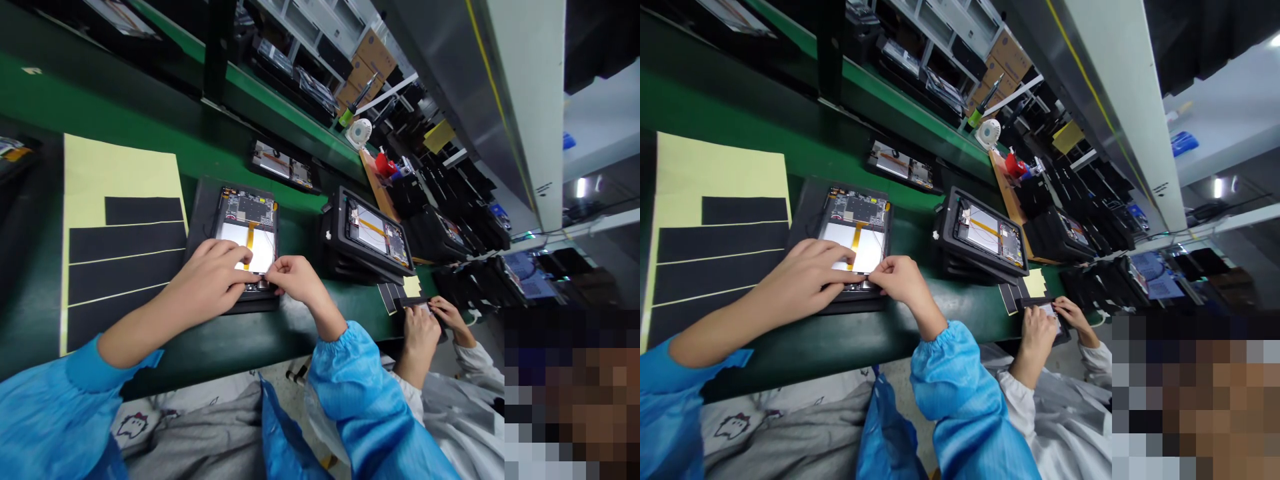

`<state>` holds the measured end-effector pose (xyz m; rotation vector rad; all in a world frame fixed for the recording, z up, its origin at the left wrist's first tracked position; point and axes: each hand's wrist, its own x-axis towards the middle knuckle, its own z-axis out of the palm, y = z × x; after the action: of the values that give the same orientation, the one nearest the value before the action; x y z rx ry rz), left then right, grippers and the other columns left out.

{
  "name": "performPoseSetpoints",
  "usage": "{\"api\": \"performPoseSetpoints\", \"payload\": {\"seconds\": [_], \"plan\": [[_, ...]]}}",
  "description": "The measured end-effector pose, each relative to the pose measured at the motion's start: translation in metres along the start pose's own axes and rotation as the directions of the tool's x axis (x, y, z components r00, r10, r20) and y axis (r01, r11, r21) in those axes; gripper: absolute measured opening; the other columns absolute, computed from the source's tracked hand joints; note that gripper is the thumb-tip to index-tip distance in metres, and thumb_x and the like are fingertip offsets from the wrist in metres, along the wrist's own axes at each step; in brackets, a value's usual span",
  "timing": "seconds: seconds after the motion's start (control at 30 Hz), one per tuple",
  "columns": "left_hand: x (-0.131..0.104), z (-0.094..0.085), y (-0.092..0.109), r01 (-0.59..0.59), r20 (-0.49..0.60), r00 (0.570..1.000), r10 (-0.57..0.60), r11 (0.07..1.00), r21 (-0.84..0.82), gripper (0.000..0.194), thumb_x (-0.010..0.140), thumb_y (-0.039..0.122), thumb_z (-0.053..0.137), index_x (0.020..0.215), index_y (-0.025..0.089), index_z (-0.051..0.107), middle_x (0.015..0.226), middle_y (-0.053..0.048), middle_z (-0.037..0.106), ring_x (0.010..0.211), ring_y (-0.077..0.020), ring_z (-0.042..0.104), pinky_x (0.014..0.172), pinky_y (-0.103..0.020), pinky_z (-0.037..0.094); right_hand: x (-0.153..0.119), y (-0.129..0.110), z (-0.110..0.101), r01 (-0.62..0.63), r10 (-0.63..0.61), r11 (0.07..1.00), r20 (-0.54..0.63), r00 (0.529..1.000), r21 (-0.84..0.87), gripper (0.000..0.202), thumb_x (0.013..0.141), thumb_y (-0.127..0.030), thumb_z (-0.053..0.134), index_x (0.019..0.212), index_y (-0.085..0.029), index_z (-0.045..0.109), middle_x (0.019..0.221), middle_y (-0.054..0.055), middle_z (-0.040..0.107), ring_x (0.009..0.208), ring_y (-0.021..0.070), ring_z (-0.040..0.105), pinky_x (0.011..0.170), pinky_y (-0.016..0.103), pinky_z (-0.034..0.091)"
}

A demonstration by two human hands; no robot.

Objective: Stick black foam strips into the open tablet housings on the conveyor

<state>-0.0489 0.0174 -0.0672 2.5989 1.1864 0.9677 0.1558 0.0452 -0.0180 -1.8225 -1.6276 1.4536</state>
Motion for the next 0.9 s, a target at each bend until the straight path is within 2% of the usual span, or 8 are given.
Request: {"api": "performPoseSetpoints", "payload": {"seconds": [0.1,0.23,0.37,0.5,0.7,0.9], "plan": [[0.008,-0.005,-0.007,-0.057,0.051,0.997,0.06,0.997,-0.048,0.04,0.091,0.02,0.044,0.093,0.032,0.081,0.105,-0.006,0.065,0.101,-0.0286,0.055,0.093,-0.045,0.039,-0.002,-0.001,0.0,-0.003,0.003,1.0,-0.004,1.0,0.017,0.016,0.075,-0.006,0.07,0.066,-0.016,0.062,0.052,-0.007,0.06,0.043,0.0069,0.056,0.044,0.016,0.042],[0.016,-0.009,-0.007,-0.099,0.083,0.991,0.105,0.992,-0.075,0.04,0.092,0.019,0.041,0.092,0.028,0.08,0.099,-0.007,0.064,0.096,-0.0261,0.054,0.093,-0.043,0.039,-0.003,-0.002,-0.003,-0.015,0.015,0.997,0.006,1.0,0.072,0.017,0.077,-0.005,0.072,0.066,-0.015,0.063,0.048,-0.007,0.058,0.042,0.0055,0.055,0.045,0.014,0.042],[0.016,-0.008,-0.009,-0.092,0.115,0.988,0.106,0.988,-0.12,0.039,0.093,0.021,0.042,0.099,0.029,0.08,0.1,-0.005,0.064,0.098,-0.025,0.055,0.094,-0.041,0.038,-0.003,-0.008,-0.009,-0.148,0.126,0.962,0.109,0.986,0.231,0.019,0.082,-0.006,0.071,0.066,-0.013,0.064,0.05,-0.006,0.06,0.04,0.0044,0.054,0.044,0.013,0.046],[0.02,-0.009,-0.017,-0.093,0.177,0.977,0.122,0.982,-0.164,0.038,0.093,0.024,0.043,0.098,0.032,0.08,0.103,-0.004,0.064,0.101,-0.0256,0.055,0.097,-0.042,0.036,-0.001,-0.012,-0.017,-0.218,0.172,0.935,0.18,0.968,0.279,0.023,0.084,-0.006,0.068,0.062,-0.012,0.065,0.052,-0.003,0.062,0.04,0.0062,0.055,0.046,0.017,0.054],[0.039,0.0,-0.018,0.065,0.263,0.965,0.01,0.959,-0.276,0.032,0.096,0.04,0.048,0.095,0.026,0.077,0.097,-0.006,0.063,0.095,-0.0253,0.055,0.088,-0.04,0.037,0.0,-0.01,-0.025,-0.327,0.23,0.857,0.271,0.934,0.399,0.019,0.089,-0.008,0.064,0.071,-0.009,0.07,0.056,-0.001,0.065,0.041,0.0061,0.054,0.051,0.022,0.062],[0.053,0.007,-0.02,0.115,0.361,0.933,0.0,0.948,-0.296,0.021,0.09,0.038,0.058,0.092,0.029,0.076,0.1,-0.004,0.063,0.099,-0.0255,0.055,0.086,-0.039,0.032,-0.005,-0.003,-0.031,-0.428,0.27,0.753,0.358,0.894,0.499,0.035,0.104,-0.018,0.048,0.081,-0.008,0.073,0.055,0.0,0.062,0.041,0.0087,0.057,0.051,0.024,0.062]]}}
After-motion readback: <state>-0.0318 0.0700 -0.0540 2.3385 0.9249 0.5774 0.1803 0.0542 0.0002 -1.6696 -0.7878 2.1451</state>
